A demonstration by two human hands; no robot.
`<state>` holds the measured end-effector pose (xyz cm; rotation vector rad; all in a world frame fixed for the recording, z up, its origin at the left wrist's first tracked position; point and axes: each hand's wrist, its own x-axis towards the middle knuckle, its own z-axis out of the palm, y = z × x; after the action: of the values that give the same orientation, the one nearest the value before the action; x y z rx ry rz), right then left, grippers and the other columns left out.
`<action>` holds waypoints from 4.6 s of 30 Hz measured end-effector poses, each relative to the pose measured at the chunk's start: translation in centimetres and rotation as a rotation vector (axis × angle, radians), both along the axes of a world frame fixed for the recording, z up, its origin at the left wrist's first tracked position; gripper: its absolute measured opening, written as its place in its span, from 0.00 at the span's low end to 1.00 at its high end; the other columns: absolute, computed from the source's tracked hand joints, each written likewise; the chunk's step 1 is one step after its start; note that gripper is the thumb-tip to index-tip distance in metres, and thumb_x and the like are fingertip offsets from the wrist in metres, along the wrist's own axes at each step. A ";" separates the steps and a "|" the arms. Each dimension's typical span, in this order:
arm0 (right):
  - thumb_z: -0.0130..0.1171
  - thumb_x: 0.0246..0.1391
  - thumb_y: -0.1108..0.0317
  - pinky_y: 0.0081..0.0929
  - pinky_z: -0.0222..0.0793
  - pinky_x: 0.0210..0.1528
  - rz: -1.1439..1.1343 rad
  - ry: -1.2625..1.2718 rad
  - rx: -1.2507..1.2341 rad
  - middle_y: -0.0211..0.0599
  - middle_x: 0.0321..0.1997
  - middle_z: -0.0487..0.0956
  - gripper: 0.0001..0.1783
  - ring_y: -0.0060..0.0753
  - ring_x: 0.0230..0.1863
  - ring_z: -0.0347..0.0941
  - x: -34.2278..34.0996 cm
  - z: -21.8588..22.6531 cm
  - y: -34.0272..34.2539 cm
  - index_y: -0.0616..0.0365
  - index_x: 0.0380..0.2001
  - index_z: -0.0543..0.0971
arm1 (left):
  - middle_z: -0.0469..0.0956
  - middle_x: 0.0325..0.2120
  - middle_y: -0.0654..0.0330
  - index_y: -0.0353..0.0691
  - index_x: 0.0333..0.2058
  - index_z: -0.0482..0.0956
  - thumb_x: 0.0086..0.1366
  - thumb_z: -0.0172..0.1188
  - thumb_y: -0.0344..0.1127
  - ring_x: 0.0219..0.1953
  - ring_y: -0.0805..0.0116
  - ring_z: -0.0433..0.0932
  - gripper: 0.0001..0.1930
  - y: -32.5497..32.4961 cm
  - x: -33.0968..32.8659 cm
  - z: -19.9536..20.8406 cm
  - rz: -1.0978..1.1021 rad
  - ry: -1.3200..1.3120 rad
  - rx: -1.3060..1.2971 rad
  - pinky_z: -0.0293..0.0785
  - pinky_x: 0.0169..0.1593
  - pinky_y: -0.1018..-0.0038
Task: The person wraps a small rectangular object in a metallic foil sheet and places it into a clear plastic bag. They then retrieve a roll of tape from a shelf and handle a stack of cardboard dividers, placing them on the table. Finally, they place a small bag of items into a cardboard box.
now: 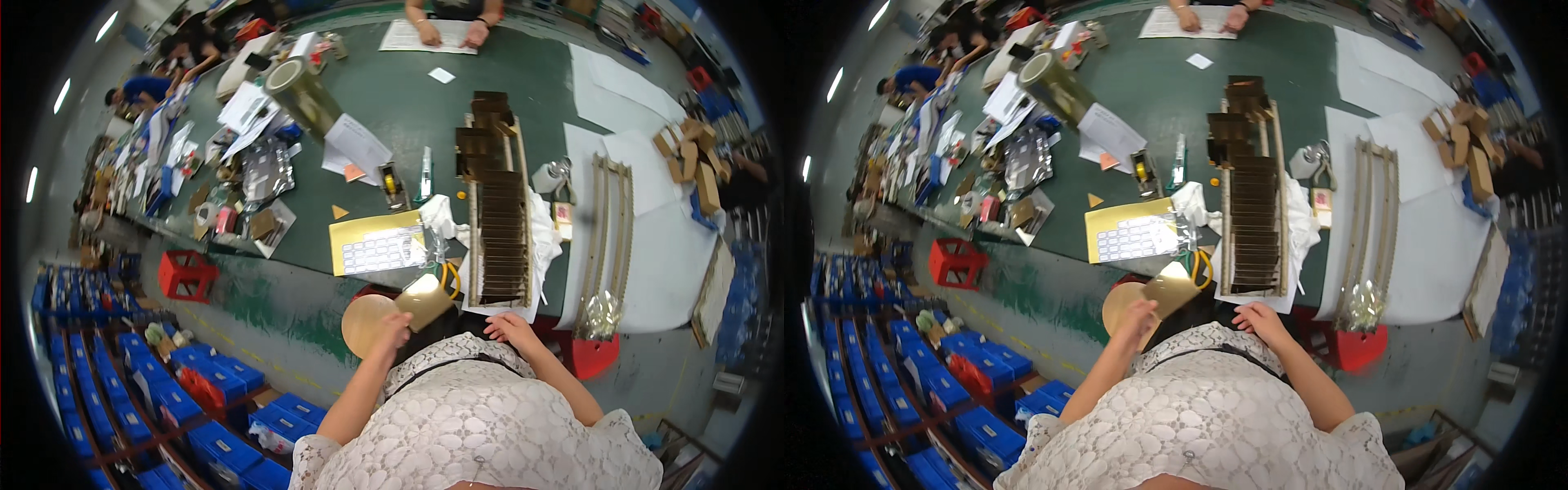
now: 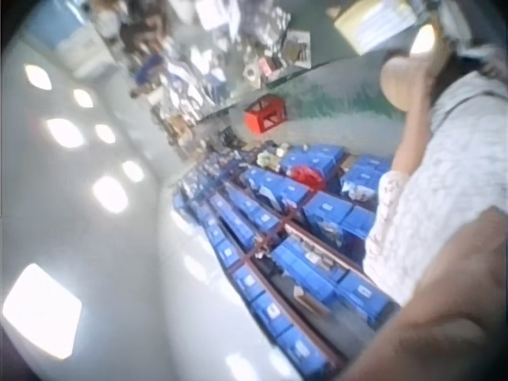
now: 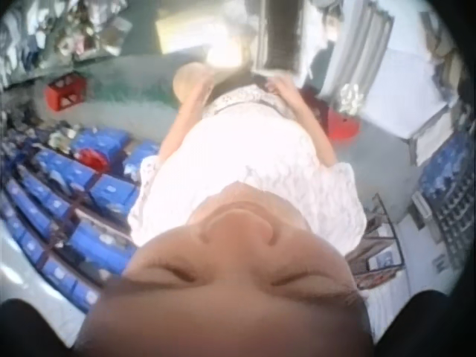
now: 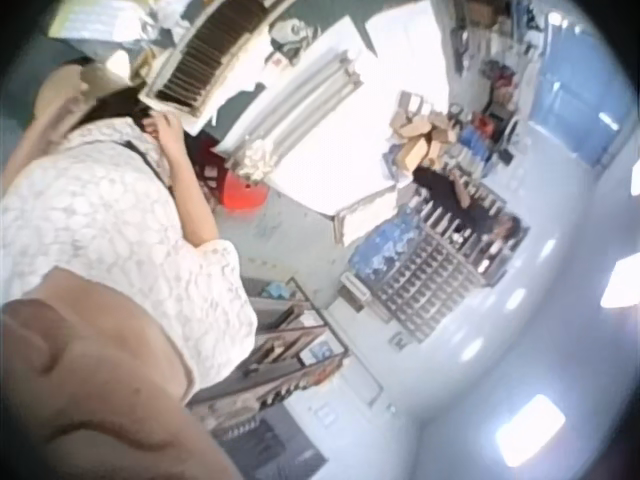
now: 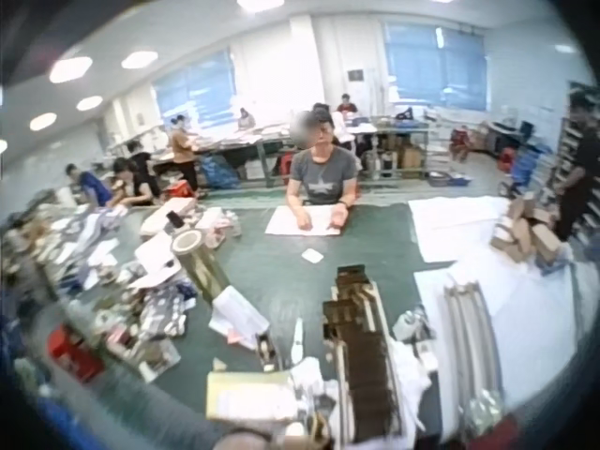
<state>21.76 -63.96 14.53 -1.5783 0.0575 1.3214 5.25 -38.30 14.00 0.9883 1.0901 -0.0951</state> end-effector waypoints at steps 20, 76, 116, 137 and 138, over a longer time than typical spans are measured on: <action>0.49 0.55 0.77 0.36 0.72 0.49 -1.002 0.344 0.174 0.44 0.44 0.74 0.10 0.39 0.47 0.73 -1.9 -13.3 -1.0 0.62 0.42 0.68 | 0.69 0.19 0.65 0.45 0.32 0.71 0.60 0.59 0.38 0.17 0.73 0.66 0.07 20.2 0.7 -13.8 0.335 0.187 -0.013 0.56 0.16 0.78; 0.49 0.57 0.73 0.25 0.72 0.31 -0.661 -0.046 -0.009 0.45 0.39 0.77 0.13 0.32 0.32 0.77 13.6 3.4 0.9 0.62 0.44 0.63 | 0.66 0.15 0.67 0.36 0.35 0.73 0.61 0.56 0.41 0.13 0.77 0.63 0.13 10.6 39.0 -4.2 -0.436 -0.155 -0.087 0.56 0.15 0.81; 0.53 0.53 0.70 0.21 0.69 0.38 -0.207 -0.807 -0.264 0.34 0.37 0.77 0.19 0.23 0.37 0.72 63.5 -9.9 15.8 0.62 0.49 0.72 | 0.79 0.31 0.59 0.38 0.42 0.70 0.58 0.61 0.49 0.19 0.76 0.70 0.22 21.8 58.6 -10.9 -0.131 -0.180 -0.068 0.61 0.19 0.83; 0.51 0.57 0.58 0.38 0.58 0.59 -0.005 -1.649 0.080 0.40 0.53 0.72 0.19 0.40 0.55 0.65 12.2 12.2 8.8 0.55 0.48 0.73 | 0.71 0.34 0.57 0.43 0.43 0.69 0.69 0.37 0.53 0.37 0.67 0.70 0.21 -1.3 27.4 5.8 -0.295 -0.432 -0.924 0.68 0.38 0.70; 0.52 0.57 0.59 0.39 0.57 0.59 -0.018 -1.716 0.058 0.40 0.54 0.71 0.19 0.40 0.56 0.65 11.1 11.9 9.5 0.56 0.49 0.73 | 0.70 0.36 0.57 0.42 0.44 0.68 0.68 0.37 0.53 0.38 0.66 0.69 0.21 -1.9 27.1 6.4 -0.283 -0.464 -1.002 0.66 0.40 0.69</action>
<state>32.86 -54.51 26.47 -2.1282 -0.9792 -0.3604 32.32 -40.24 20.36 0.2130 0.3568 -0.5556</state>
